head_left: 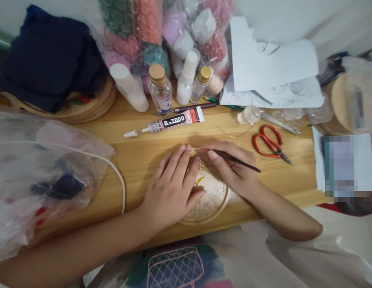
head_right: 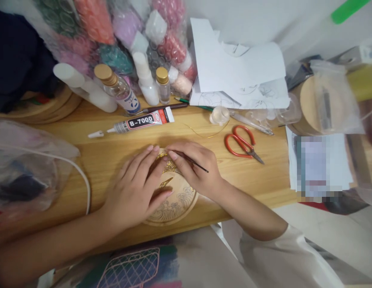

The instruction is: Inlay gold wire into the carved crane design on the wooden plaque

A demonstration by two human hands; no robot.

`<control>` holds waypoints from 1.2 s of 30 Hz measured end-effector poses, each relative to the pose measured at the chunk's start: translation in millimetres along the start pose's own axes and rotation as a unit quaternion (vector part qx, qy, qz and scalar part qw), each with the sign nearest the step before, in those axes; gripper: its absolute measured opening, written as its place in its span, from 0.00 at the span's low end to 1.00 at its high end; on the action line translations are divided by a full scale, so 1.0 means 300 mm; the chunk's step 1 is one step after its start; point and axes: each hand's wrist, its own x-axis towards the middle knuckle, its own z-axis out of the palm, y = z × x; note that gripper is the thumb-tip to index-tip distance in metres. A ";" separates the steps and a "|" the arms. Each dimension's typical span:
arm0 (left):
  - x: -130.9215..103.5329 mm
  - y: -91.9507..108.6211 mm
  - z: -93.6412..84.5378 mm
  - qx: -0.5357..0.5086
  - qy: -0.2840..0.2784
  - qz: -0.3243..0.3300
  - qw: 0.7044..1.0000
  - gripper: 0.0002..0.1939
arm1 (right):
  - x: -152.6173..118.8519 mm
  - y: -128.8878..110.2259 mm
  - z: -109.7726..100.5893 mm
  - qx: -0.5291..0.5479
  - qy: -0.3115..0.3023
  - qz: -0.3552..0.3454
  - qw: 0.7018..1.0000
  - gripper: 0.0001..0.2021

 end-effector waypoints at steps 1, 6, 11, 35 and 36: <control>0.001 0.000 0.000 0.001 0.000 -0.001 1.000 0.27 | 0.002 -0.001 0.000 -0.006 -0.004 -0.006 1.000 0.08; 0.000 0.001 0.002 0.003 -0.007 -0.001 1.000 0.27 | 0.005 -0.003 -0.004 -0.019 -0.015 -0.018 1.000 0.07; 0.000 0.002 0.001 0.004 -0.006 -0.003 1.000 0.27 | 0.006 -0.003 -0.005 -0.027 -0.025 -0.017 0.999 0.07; -0.001 0.000 0.003 0.001 -0.007 -0.003 1.000 0.28 | 0.009 0.000 -0.011 0.006 0.008 0.013 1.000 0.07; -0.002 0.000 0.002 0.001 -0.008 -0.004 1.000 0.28 | 0.009 0.000 -0.012 0.004 0.006 0.019 1.000 0.07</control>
